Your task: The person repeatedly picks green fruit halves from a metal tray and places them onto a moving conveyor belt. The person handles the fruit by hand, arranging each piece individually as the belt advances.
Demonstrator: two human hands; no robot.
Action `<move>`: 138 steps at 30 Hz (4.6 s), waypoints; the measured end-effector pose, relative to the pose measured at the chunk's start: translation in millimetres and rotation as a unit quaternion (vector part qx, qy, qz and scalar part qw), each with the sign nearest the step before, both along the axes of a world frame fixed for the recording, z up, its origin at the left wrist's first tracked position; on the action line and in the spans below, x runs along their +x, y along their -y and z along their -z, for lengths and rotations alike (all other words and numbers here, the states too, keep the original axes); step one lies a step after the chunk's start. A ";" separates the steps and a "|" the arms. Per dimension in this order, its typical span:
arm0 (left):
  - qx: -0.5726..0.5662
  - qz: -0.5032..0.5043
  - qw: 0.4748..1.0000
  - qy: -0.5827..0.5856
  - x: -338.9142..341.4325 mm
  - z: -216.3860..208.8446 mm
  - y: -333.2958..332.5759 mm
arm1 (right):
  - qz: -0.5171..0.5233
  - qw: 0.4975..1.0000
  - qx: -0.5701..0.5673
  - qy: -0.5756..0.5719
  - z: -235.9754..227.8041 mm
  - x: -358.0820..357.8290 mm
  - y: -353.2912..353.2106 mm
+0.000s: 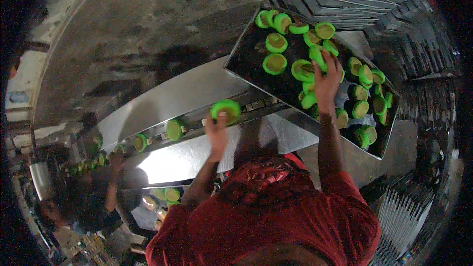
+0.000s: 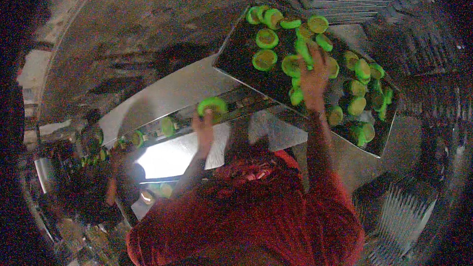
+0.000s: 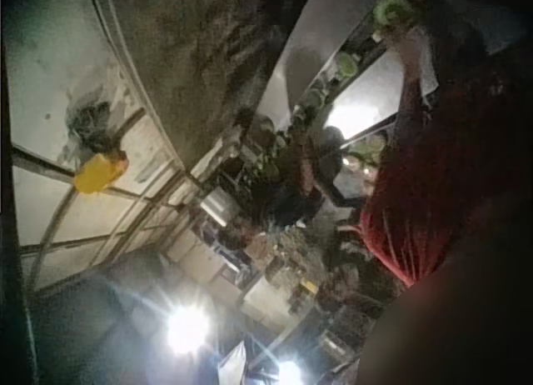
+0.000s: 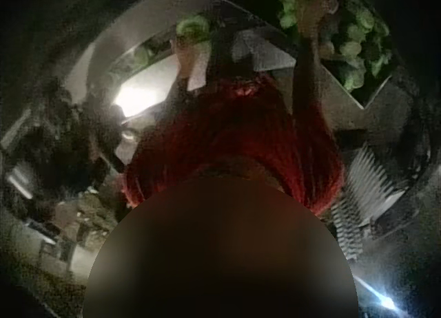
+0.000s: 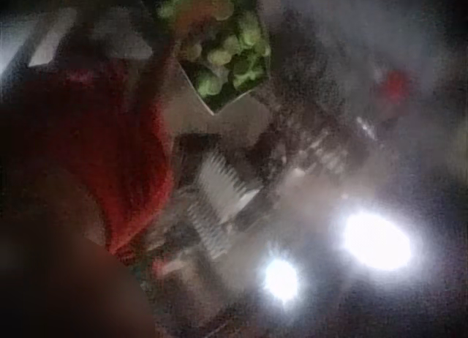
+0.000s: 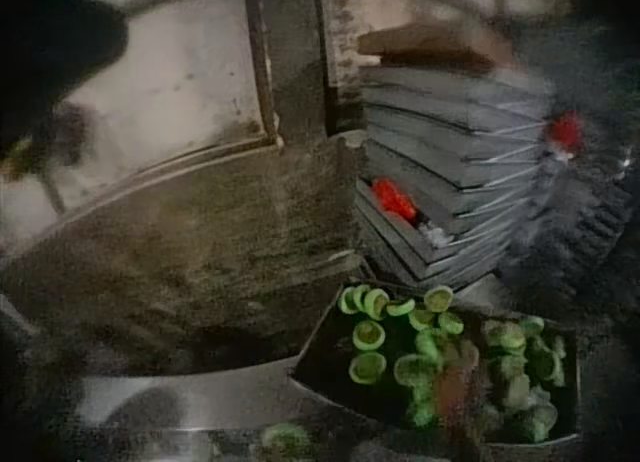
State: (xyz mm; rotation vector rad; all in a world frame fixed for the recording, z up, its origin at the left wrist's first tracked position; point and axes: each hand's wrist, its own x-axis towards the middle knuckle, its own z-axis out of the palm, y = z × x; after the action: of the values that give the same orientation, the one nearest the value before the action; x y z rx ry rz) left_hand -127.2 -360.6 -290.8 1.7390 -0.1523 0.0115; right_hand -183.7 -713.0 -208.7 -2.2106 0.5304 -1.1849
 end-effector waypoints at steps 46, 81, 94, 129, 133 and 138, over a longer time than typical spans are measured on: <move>0.451 0.175 0.801 0.351 107.8 142.0 363.3 | 0.128 0.914 -0.101 -0.372 218.7 93.5 221.3; 0.422 -0.016 0.882 0.208 43.9 278.6 155.6 | -0.056 0.959 -0.047 -0.274 310.5 147.8 261.8; 0.284 0.040 0.912 0.293 18.2 242.6 273.0 | -0.254 0.942 -0.080 -0.204 310.5 -20.0 83.1; -0.367 0.176 0.863 -0.298 31.2 260.0 295.8 | -0.307 0.902 0.153 -0.264 257.9 31.8 108.1; -0.258 0.238 0.897 -0.268 21.7 280.1 269.6 | -0.227 0.925 0.028 -0.305 298.0 28.1 87.6; -0.187 0.091 0.943 -0.261 32.2 290.7 229.8 | -0.207 0.922 0.060 -0.321 248.4 2.9 151.4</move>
State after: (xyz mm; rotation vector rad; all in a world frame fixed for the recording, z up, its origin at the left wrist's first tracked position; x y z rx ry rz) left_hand -95.1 -590.4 -581.5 1.2910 0.0781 -0.5230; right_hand -180.8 -864.4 -457.1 -2.4161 0.3390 -0.1881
